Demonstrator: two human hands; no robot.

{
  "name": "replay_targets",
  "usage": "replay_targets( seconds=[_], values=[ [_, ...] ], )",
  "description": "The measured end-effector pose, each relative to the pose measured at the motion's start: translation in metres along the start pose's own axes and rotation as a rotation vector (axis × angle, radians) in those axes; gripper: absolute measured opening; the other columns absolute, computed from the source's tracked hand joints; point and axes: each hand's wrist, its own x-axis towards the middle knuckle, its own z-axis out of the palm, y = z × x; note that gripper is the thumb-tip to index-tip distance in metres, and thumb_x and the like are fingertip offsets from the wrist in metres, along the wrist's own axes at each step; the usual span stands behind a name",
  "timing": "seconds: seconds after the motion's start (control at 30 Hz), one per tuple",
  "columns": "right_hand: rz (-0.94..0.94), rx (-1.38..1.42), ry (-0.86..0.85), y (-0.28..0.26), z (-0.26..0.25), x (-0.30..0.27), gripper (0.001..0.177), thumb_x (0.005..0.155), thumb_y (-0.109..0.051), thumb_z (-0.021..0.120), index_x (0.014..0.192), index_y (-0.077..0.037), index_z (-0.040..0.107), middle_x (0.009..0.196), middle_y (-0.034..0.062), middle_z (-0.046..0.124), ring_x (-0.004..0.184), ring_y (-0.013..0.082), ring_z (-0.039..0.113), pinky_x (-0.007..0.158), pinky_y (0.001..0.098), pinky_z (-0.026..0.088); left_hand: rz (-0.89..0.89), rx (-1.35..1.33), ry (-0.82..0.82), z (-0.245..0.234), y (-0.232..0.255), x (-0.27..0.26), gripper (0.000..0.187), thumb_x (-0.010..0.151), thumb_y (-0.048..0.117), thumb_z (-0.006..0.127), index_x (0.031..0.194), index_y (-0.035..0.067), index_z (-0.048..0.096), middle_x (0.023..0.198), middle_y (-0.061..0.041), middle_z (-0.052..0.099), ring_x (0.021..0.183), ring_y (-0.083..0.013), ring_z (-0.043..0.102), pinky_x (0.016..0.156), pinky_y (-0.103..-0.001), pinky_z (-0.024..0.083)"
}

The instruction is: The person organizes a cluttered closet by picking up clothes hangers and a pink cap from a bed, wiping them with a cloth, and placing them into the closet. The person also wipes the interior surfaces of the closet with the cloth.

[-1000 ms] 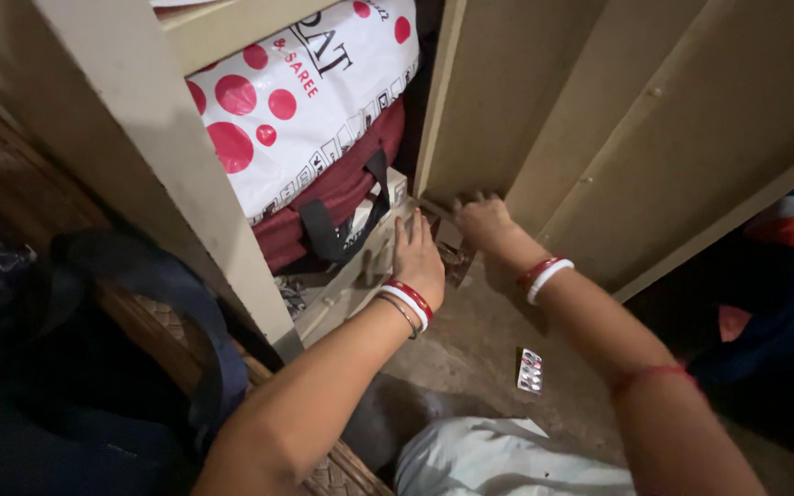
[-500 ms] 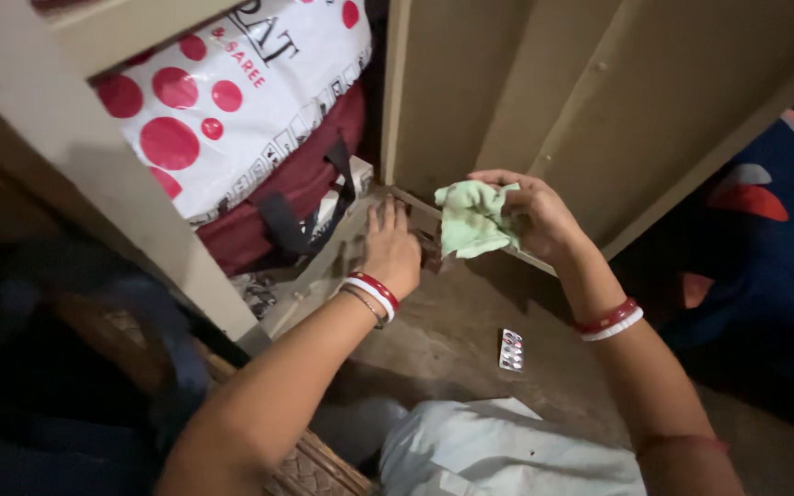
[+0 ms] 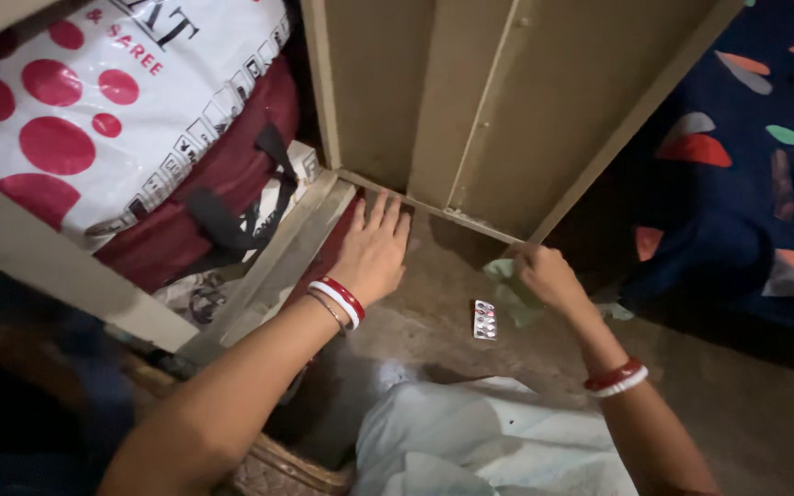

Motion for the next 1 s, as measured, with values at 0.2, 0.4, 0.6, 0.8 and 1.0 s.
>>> replay_targets(
  seconds=[0.2,0.4,0.6,0.8,1.0],
  values=[
    [-0.376,-0.003,0.466,-0.032,-0.035,0.011,0.036,0.083,-0.005,0.063,0.119,-0.002,0.067,0.112,0.0216,0.064,0.105,0.0422,0.064,0.094,0.0461,0.053,0.006,0.076,0.007,0.045,0.015,0.034,0.083,0.079,0.027,0.076,0.147,-0.005,0.043,0.158,-0.028,0.033,0.15,-0.0409,0.026,0.117,-0.058,0.025],
    [-0.368,-0.194,0.24,-0.065,0.02,0.062,0.044,0.078,-0.017,0.077,0.119,-0.004,0.067,0.123,0.0173,0.064,0.112,0.0381,0.062,0.096,0.0451,0.052,-0.033,-0.026,-0.064,0.076,0.03,0.059,0.105,0.072,0.028,0.083,0.155,-0.005,0.028,0.162,-0.023,0.029,0.151,-0.0374,0.026,0.12,-0.057,0.023],
    [-0.333,-0.381,0.124,-0.028,0.057,0.082,0.048,0.076,-0.014,0.072,0.124,-0.01,0.069,0.121,0.0167,0.065,0.112,0.0373,0.062,0.091,0.0472,0.051,-0.107,-0.069,-0.171,0.088,0.046,0.052,0.119,0.068,0.032,0.089,0.158,0.0,0.018,0.161,-0.019,0.029,0.152,-0.0367,0.022,0.121,-0.057,0.02],
    [-0.357,-0.889,-0.007,-0.028,0.06,0.094,0.028,0.09,-0.021,0.061,0.112,-0.012,0.075,0.119,0.0122,0.066,0.111,0.0309,0.064,0.087,0.0455,0.053,-0.095,0.048,-0.14,0.09,0.037,0.057,0.112,0.078,0.031,0.079,0.163,0.006,0.012,0.161,-0.021,0.03,0.151,-0.0421,0.02,0.118,-0.058,0.022],
    [-0.298,-0.9,0.092,-0.048,-0.001,0.057,0.025,0.066,-0.018,0.069,0.09,-0.016,0.077,0.107,0.0107,0.065,0.101,0.0288,0.063,0.079,0.0417,0.053,-0.025,0.243,-0.084,0.106,0.027,0.061,0.085,0.094,0.032,0.055,0.163,0.012,0.009,0.165,-0.017,0.025,0.152,-0.0438,0.016,0.116,-0.068,0.016]
  ],
)
